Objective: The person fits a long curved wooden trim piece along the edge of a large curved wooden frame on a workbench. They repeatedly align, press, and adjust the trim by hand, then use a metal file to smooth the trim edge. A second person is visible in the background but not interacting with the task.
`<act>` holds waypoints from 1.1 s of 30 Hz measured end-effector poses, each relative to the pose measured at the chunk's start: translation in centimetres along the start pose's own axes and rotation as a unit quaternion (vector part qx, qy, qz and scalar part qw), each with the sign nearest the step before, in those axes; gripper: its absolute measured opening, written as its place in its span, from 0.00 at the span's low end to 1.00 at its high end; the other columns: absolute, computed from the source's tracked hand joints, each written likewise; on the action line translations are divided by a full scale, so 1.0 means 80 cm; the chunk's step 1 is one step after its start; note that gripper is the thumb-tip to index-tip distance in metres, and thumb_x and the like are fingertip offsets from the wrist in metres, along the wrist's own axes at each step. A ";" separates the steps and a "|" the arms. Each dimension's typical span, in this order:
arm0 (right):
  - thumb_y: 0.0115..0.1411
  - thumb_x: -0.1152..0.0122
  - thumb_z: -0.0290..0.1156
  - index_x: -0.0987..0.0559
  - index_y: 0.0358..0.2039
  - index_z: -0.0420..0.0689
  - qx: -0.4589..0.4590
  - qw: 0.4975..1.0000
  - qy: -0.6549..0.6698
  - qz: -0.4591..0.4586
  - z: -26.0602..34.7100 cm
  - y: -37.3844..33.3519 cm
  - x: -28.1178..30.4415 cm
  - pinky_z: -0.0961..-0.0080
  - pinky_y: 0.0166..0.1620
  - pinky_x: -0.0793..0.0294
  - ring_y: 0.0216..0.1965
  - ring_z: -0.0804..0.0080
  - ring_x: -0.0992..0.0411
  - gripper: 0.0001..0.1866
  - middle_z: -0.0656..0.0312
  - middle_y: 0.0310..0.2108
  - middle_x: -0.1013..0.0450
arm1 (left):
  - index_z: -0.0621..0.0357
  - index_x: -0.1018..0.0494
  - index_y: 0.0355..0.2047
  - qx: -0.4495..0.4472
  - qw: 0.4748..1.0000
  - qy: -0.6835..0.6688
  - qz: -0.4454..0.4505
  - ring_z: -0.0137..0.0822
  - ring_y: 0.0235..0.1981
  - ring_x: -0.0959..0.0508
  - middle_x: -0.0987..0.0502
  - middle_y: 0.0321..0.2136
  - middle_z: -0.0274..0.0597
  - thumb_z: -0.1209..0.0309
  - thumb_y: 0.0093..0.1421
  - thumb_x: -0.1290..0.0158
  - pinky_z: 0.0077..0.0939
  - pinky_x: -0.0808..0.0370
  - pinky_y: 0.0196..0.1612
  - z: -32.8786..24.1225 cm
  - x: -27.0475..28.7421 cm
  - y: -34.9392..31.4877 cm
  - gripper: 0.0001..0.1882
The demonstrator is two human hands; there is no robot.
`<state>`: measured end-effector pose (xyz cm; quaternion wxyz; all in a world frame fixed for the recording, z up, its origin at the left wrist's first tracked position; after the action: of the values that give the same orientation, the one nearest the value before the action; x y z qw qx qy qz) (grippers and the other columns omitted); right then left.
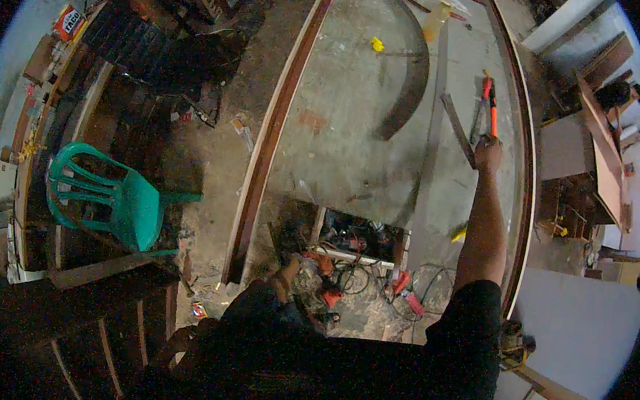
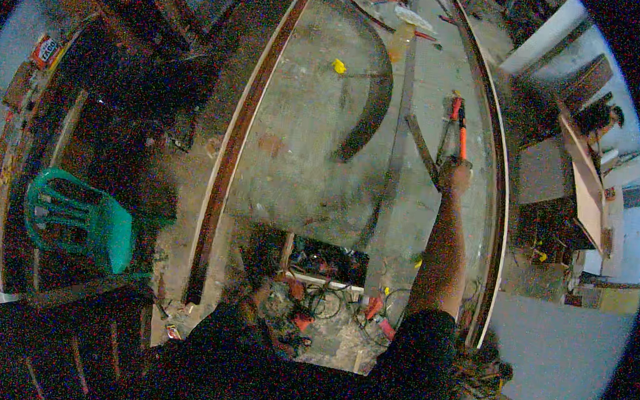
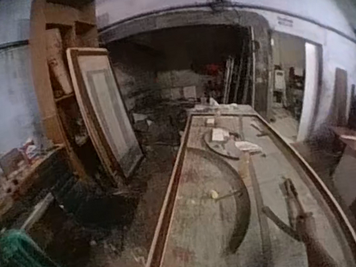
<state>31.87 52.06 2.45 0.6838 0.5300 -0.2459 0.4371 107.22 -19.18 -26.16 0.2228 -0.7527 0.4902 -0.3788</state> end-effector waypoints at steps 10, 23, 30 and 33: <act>0.61 0.33 0.34 0.19 0.48 0.43 0.054 0.986 -0.076 0.138 0.118 0.040 -0.079 0.65 0.44 0.22 0.40 0.63 0.21 0.16 0.55 0.40 0.20 | 0.59 0.22 0.46 0.002 0.994 0.107 -0.032 0.39 0.39 0.19 0.18 0.43 0.42 0.64 0.65 0.43 0.34 0.22 0.45 0.047 0.050 -0.011 0.14; 0.60 0.28 0.33 0.20 0.43 0.40 -0.032 0.999 -0.020 -0.016 0.097 0.033 0.087 0.72 0.44 0.23 0.39 0.67 0.21 0.15 0.57 0.38 0.20 | 0.59 0.21 0.46 -0.216 0.954 0.209 0.014 0.44 0.42 0.18 0.18 0.45 0.47 0.65 0.64 0.44 0.38 0.21 0.46 0.044 0.113 -0.026 0.13; 0.59 0.25 0.32 0.20 0.41 0.39 -0.081 0.884 0.194 -0.417 0.199 -0.078 0.316 0.75 0.44 0.23 0.39 0.69 0.21 0.15 0.58 0.36 0.21 | 0.67 0.33 0.59 -0.418 0.908 0.031 0.015 0.44 0.54 0.26 0.26 0.53 0.47 0.52 0.71 0.49 0.40 0.29 0.59 -0.324 0.152 -0.004 0.30; 0.66 0.32 0.37 0.21 0.41 0.39 -0.151 0.836 0.253 -0.463 0.242 -0.146 0.406 0.74 0.36 0.23 0.34 0.74 0.25 0.13 0.61 0.33 0.24 | 0.66 0.34 0.61 -0.543 0.834 0.068 -0.075 0.46 0.55 0.28 0.28 0.53 0.47 0.46 0.69 0.50 0.44 0.32 0.60 -0.472 0.134 -0.071 0.34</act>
<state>60.51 44.17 28.55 0.9162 0.3435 0.1466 0.1455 83.17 -25.17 4.76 -0.2846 -0.7594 0.5732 -0.1176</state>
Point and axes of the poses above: each hand's wrist, its own y-axis towards the middle knuckle, its own x-axis out of the back of the hand, z = x × y, the point moved 9 cm from there along y, towards the middle knuckle
